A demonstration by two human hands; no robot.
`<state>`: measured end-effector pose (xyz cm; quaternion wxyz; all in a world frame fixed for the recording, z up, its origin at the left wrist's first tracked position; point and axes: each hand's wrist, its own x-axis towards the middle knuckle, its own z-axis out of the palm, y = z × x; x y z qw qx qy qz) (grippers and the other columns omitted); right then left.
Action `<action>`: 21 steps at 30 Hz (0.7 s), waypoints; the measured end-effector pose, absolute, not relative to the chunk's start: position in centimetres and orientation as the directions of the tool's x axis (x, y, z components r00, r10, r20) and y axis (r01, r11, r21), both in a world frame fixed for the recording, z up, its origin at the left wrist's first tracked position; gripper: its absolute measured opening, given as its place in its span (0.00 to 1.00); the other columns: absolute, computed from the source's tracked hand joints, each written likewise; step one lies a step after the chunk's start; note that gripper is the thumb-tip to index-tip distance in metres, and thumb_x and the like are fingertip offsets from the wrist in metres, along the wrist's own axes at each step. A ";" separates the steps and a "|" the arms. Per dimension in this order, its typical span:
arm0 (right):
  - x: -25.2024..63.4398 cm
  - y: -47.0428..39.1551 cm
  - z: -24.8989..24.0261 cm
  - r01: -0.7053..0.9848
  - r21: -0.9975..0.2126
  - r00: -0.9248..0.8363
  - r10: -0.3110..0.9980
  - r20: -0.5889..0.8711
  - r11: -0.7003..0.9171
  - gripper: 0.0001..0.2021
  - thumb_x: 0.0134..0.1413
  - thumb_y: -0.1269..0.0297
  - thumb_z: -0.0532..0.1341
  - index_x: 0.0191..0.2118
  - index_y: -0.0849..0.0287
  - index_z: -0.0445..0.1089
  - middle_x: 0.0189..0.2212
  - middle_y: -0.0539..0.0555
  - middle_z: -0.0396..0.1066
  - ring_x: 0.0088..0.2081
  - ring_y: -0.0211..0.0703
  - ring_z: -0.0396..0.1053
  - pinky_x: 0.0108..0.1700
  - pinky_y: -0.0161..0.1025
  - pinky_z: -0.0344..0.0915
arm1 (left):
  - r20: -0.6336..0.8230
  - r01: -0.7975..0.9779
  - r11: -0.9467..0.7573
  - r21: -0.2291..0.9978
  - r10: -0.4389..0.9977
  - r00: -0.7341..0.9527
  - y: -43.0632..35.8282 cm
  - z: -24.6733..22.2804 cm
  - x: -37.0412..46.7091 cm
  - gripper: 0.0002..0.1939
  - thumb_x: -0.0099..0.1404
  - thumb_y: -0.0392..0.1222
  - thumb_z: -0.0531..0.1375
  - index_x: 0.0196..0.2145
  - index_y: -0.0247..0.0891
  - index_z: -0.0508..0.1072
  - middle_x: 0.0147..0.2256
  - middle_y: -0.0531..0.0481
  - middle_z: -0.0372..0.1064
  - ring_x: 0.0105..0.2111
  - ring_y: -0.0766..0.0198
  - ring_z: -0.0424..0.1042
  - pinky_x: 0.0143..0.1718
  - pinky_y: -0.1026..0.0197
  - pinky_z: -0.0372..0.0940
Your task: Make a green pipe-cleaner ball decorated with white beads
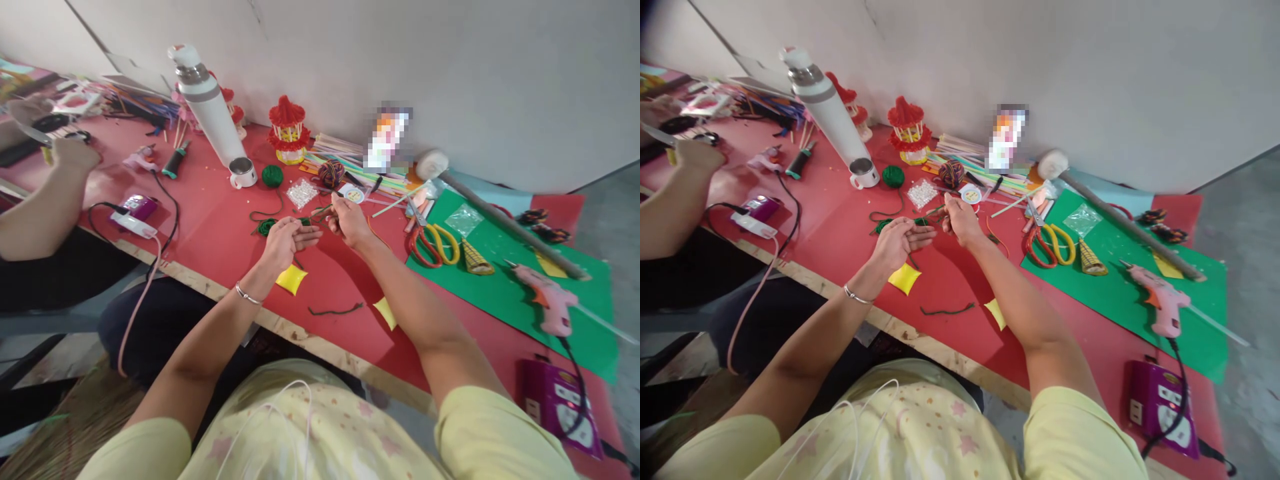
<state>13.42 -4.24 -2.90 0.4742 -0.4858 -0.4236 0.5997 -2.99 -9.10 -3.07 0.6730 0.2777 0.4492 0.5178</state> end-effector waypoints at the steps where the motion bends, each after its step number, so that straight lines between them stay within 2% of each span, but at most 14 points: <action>1: 13.4 -4.2 -3.1 -0.165 -0.970 -0.094 0.981 -0.168 -0.181 0.23 0.67 0.41 0.57 0.31 0.54 0.57 0.28 0.49 0.79 0.14 0.28 0.58 0.14 0.29 0.48 | -0.309 -0.459 0.305 0.834 0.949 0.069 -9.1 -3.1 -3.0 0.10 0.60 0.37 0.63 0.28 0.37 0.63 0.36 0.41 0.80 0.43 0.52 0.82 0.49 0.48 0.76; 4: 13.4 -4.3 -3.4 -0.178 -0.974 -0.164 0.980 -0.112 -0.141 0.22 0.67 0.41 0.57 0.31 0.55 0.58 0.32 0.51 0.81 0.13 0.27 0.58 0.13 0.30 0.49 | -0.270 -0.484 0.287 0.827 0.957 0.106 -9.1 -3.2 -2.9 0.11 0.57 0.35 0.61 0.26 0.38 0.60 0.38 0.41 0.80 0.46 0.51 0.81 0.52 0.45 0.74; 8: 13.5 -4.5 -3.2 -0.158 -0.977 -0.215 0.971 -0.106 -0.141 0.21 0.68 0.43 0.56 0.33 0.56 0.60 0.35 0.54 0.82 0.13 0.27 0.58 0.13 0.29 0.50 | -0.225 -0.499 0.291 0.817 0.956 0.190 -9.2 -3.3 -3.0 0.09 0.53 0.32 0.59 0.22 0.37 0.60 0.39 0.42 0.79 0.48 0.54 0.79 0.56 0.48 0.71; 12: 13.6 -4.8 -2.7 -0.139 -0.970 -0.237 0.958 -0.161 -0.198 0.19 0.70 0.45 0.55 0.36 0.55 0.61 0.34 0.54 0.82 0.18 0.32 0.68 0.16 0.29 0.56 | -0.215 -0.488 0.313 0.815 0.945 0.247 -9.0 -3.4 -3.4 0.10 0.53 0.32 0.59 0.20 0.37 0.60 0.36 0.44 0.77 0.48 0.55 0.79 0.57 0.50 0.70; 15: 13.7 -4.8 -2.6 -0.163 -0.961 -0.293 0.941 -0.168 -0.222 0.17 0.70 0.46 0.55 0.37 0.55 0.62 0.34 0.54 0.82 0.24 0.38 0.76 0.19 0.30 0.63 | -0.217 -0.507 0.338 0.793 0.934 0.285 -8.8 -3.5 -3.6 0.10 0.55 0.33 0.60 0.20 0.38 0.62 0.29 0.46 0.73 0.47 0.54 0.79 0.56 0.50 0.71; 21: 13.9 -4.7 -2.9 -0.208 -0.924 -0.343 0.909 -0.238 -0.320 0.18 0.69 0.46 0.57 0.36 0.54 0.59 0.30 0.53 0.79 0.29 0.42 0.80 0.27 0.33 0.73 | -0.264 -0.543 0.374 0.752 0.925 0.271 -8.6 -3.7 -3.8 0.09 0.56 0.33 0.60 0.21 0.38 0.64 0.24 0.49 0.67 0.43 0.54 0.80 0.54 0.50 0.73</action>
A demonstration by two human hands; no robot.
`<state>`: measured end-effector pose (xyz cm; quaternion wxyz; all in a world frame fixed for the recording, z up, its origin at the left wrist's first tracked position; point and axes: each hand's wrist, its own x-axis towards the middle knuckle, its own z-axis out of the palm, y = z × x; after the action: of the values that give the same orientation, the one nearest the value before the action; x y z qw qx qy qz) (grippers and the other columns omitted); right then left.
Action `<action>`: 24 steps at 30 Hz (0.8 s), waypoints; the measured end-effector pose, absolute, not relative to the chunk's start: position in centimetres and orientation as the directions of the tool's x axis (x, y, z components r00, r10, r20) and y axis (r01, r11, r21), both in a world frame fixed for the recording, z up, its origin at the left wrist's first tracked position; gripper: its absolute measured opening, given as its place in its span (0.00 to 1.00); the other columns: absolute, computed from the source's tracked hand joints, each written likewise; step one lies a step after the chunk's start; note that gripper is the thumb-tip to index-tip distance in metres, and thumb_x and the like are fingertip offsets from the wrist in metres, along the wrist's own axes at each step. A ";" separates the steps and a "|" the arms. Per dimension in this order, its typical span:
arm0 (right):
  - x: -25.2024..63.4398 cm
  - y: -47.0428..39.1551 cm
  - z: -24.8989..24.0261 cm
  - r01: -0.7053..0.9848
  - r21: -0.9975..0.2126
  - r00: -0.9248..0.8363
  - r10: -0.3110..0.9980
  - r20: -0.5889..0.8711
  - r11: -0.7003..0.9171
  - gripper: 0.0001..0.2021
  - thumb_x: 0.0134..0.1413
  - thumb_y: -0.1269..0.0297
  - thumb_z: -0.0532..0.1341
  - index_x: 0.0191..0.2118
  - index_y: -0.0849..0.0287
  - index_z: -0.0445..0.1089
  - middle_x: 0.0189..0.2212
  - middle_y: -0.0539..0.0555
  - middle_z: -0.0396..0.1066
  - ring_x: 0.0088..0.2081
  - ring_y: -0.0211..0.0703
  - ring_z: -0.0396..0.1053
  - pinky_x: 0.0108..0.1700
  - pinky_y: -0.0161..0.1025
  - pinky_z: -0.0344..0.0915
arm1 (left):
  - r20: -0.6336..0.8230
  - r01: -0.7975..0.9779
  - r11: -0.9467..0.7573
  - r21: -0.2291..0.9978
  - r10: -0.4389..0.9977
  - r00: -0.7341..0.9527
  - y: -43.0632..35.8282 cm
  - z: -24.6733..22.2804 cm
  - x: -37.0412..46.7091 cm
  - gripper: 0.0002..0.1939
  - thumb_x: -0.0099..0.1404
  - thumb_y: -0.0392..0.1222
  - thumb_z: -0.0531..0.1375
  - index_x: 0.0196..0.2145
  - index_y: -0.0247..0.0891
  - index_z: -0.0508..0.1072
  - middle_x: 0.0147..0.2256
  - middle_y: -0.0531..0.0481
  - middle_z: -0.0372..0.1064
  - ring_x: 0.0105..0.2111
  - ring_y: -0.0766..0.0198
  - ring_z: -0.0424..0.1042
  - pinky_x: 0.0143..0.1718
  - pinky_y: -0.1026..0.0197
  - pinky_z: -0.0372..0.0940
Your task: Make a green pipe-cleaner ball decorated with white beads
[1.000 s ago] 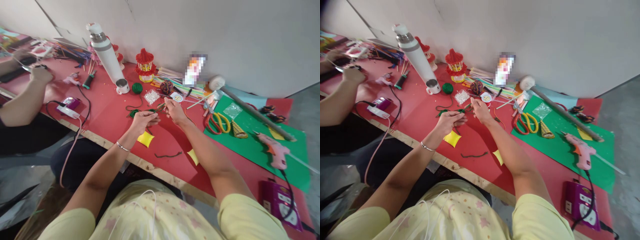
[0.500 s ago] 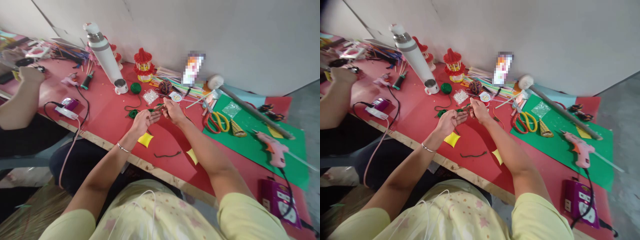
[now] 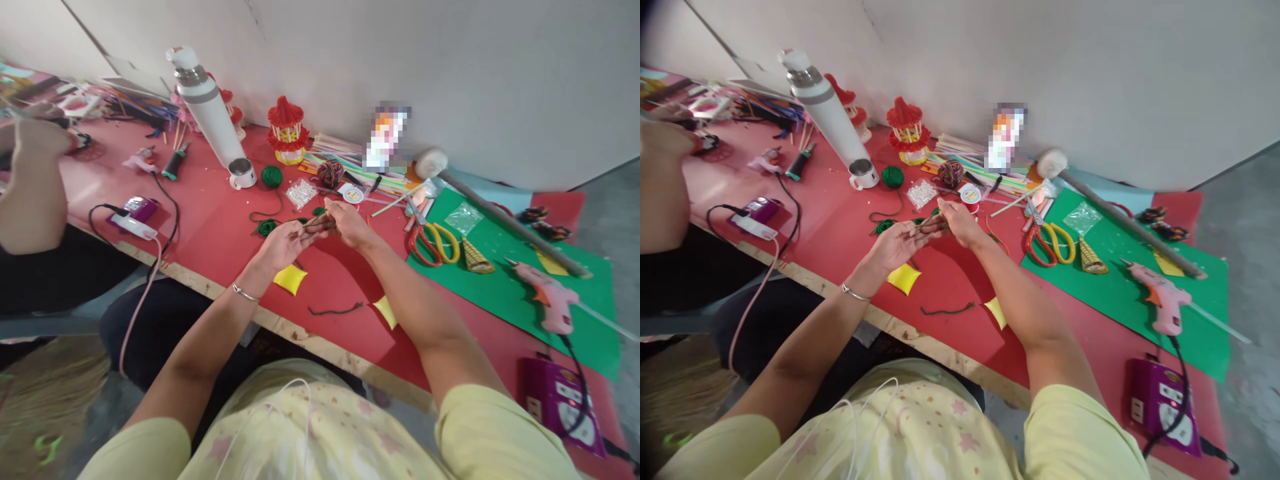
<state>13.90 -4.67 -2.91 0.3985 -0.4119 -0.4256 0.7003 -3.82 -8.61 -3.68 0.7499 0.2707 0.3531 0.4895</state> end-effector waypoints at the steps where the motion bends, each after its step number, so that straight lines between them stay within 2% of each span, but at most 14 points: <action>1: 13.9 -4.7 -2.9 -0.209 -0.921 -0.355 0.903 -0.242 -0.329 0.18 0.69 0.46 0.57 0.36 0.54 0.58 0.30 0.54 0.79 0.29 0.42 0.80 0.27 0.34 0.74 | -0.258 -0.542 0.370 0.754 0.927 0.274 -8.6 -3.7 -3.8 0.09 0.56 0.33 0.60 0.20 0.38 0.64 0.24 0.50 0.67 0.43 0.54 0.80 0.54 0.50 0.73; 3: 13.9 -4.7 -2.9 -0.208 -0.918 -0.378 0.893 -0.243 -0.338 0.18 0.70 0.47 0.56 0.36 0.55 0.57 0.29 0.54 0.79 0.28 0.42 0.80 0.26 0.34 0.74 | -0.254 -0.529 0.373 0.762 0.924 0.285 -8.8 -3.6 -3.8 0.10 0.56 0.33 0.60 0.20 0.38 0.63 0.25 0.48 0.69 0.44 0.53 0.80 0.54 0.50 0.73; 7: 13.9 -4.7 -2.8 -0.208 -0.916 -0.374 0.893 -0.250 -0.344 0.17 0.72 0.50 0.53 0.35 0.55 0.58 0.28 0.56 0.79 0.26 0.42 0.79 0.27 0.34 0.75 | -0.244 -0.515 0.388 0.764 0.913 0.326 -9.1 -3.5 -3.8 0.12 0.56 0.34 0.61 0.20 0.37 0.62 0.38 0.42 0.77 0.48 0.53 0.78 0.54 0.49 0.72; 12: 13.9 -4.6 -2.4 -0.237 -0.880 -0.330 0.886 -0.326 -0.412 0.17 0.72 0.51 0.54 0.33 0.55 0.59 0.24 0.54 0.77 0.24 0.40 0.77 0.27 0.33 0.75 | -0.206 -0.493 0.316 0.811 0.942 0.265 -9.2 -4.0 -4.0 0.10 0.55 0.35 0.62 0.21 0.35 0.64 0.50 0.44 0.76 0.47 0.59 0.75 0.50 0.52 0.73; 15: 13.8 -4.6 -2.3 -0.248 -0.839 -0.323 0.858 -0.400 -0.485 0.16 0.71 0.52 0.56 0.33 0.56 0.60 0.22 0.53 0.75 0.23 0.40 0.76 0.26 0.34 0.75 | -0.194 -0.456 0.234 0.859 0.972 0.133 -9.2 -4.3 -3.9 0.09 0.53 0.35 0.62 0.19 0.34 0.65 0.49 0.45 0.76 0.41 0.64 0.74 0.42 0.60 0.73; 18: 13.6 -4.4 -2.3 -0.269 -0.792 -0.330 0.825 -0.459 -0.548 0.16 0.71 0.53 0.57 0.32 0.56 0.61 0.22 0.52 0.74 0.23 0.39 0.75 0.26 0.33 0.74 | -0.159 -0.474 0.176 0.863 0.984 0.076 -9.2 -4.0 -3.5 0.08 0.52 0.33 0.61 0.18 0.34 0.66 0.46 0.46 0.76 0.39 0.66 0.73 0.36 0.65 0.70; 24: 13.4 -4.2 -2.5 -0.326 -0.718 -0.345 0.785 -0.515 -0.615 0.17 0.72 0.58 0.57 0.29 0.57 0.60 0.19 0.48 0.68 0.22 0.34 0.72 0.28 0.30 0.75 | -0.155 -0.598 0.161 0.785 0.986 0.061 -9.1 -3.1 -2.9 0.10 0.60 0.34 0.59 0.22 0.36 0.68 0.43 0.46 0.77 0.37 0.70 0.73 0.38 0.68 0.70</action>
<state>13.40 -4.22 -2.51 0.3564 -0.4480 -0.2562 0.7789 -2.90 -9.12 -3.10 0.6748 0.2741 0.3536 0.5870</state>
